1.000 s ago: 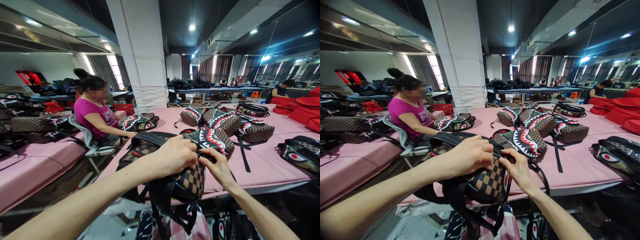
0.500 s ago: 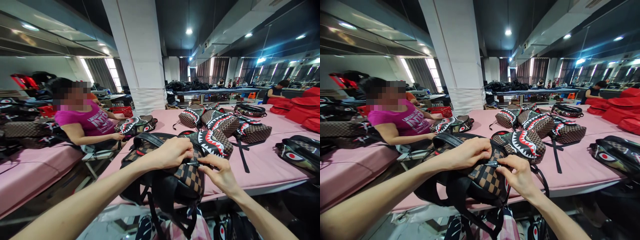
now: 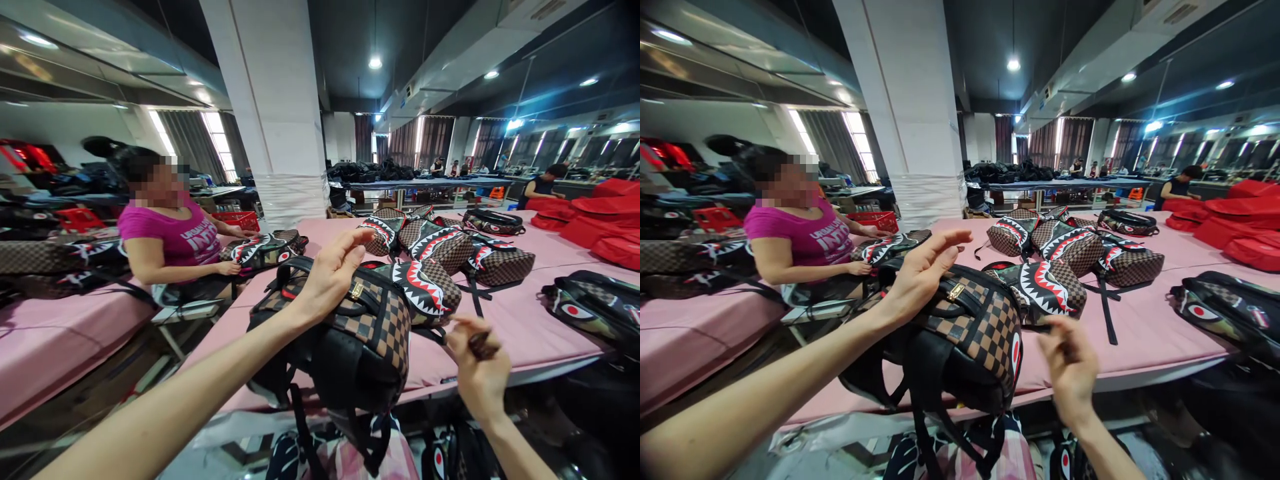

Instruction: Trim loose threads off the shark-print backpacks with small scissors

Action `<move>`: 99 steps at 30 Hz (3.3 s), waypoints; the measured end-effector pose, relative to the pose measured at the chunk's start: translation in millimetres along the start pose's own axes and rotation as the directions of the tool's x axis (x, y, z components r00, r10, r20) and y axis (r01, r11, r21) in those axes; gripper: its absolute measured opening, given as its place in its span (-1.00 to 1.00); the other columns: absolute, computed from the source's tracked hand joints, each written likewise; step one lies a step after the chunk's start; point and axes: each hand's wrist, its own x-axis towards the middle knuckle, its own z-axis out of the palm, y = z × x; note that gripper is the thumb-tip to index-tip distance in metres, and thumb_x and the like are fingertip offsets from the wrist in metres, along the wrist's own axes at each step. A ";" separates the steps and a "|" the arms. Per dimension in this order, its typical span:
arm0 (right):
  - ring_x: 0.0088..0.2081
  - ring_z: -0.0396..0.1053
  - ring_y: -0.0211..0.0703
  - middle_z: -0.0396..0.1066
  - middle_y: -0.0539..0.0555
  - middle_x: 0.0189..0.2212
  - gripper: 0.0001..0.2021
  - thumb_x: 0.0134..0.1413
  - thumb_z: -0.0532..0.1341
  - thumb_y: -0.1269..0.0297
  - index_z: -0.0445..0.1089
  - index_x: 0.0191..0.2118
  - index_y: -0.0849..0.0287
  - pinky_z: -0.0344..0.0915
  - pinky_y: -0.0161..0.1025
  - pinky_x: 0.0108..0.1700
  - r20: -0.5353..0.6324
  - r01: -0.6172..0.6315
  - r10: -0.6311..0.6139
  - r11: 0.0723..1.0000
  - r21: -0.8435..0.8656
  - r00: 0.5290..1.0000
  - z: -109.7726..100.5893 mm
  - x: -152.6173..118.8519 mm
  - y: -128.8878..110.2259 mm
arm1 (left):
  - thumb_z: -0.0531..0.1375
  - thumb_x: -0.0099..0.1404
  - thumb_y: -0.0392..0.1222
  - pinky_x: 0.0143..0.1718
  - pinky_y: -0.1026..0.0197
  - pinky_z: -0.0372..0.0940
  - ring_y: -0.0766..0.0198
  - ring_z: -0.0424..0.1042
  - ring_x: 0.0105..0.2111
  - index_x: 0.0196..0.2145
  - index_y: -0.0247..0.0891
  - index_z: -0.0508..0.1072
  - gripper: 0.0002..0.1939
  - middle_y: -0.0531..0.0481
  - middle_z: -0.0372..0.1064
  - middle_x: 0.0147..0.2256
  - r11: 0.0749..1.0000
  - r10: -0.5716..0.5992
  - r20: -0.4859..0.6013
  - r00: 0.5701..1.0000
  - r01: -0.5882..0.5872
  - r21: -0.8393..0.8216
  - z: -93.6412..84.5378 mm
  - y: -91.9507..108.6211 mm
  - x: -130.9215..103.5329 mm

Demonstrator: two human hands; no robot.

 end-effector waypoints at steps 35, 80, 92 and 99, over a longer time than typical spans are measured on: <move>-0.47 0.35 -0.25 0.42 0.01 -0.50 -0.83 0.08 0.06 0.34 0.36 -0.46 0.16 0.11 -0.35 -0.41 0.511 0.515 -0.263 0.730 -0.450 0.818 129.3 8.2 -79.1 | 0.01 0.21 0.01 0.05 0.06 0.16 0.10 0.31 0.00 -0.02 -0.33 0.35 -0.52 -0.16 0.35 -0.01 0.912 -0.358 -0.247 0.900 0.394 0.112 -73.0 -65.0 -82.4; -0.36 0.37 -0.15 0.45 0.04 -0.47 -0.58 0.01 0.12 -0.04 0.49 -0.33 0.26 0.28 -0.26 -0.31 0.781 -0.063 0.042 0.998 -0.004 0.623 140.5 81.6 -49.9 | 0.04 0.27 -0.02 -0.03 0.02 0.23 0.00 0.31 0.00 0.12 -0.38 0.21 -0.46 -0.26 0.24 0.08 0.436 0.091 0.111 0.990 -0.140 0.889 -15.5 -1.3 -120.2; -0.60 0.12 -0.37 0.20 -0.08 -0.68 -0.68 -0.02 0.17 0.08 0.37 -0.56 0.25 0.06 -0.39 -0.56 0.777 -0.119 0.090 0.993 -0.020 0.623 128.4 68.2 -62.8 | 0.04 0.02 0.39 -0.13 -0.07 0.26 -0.10 0.39 -0.12 0.09 -0.23 0.22 -0.18 -0.27 0.37 -0.08 0.725 -0.340 0.377 0.862 -0.015 0.689 -51.3 -5.7 -71.1; -0.31 0.40 -0.17 0.50 0.06 -0.35 -0.73 -0.19 0.27 0.21 0.50 -0.32 0.25 0.31 -0.28 -0.24 0.958 -0.068 0.007 0.998 0.013 0.285 172.1 100.4 -46.7 | 0.08 0.01 0.37 -0.18 -0.16 0.26 -0.22 0.32 -0.06 0.09 -0.18 0.22 -0.20 -0.24 0.37 -0.09 0.746 -0.356 0.417 0.836 -0.015 0.666 -53.7 -4.6 -78.3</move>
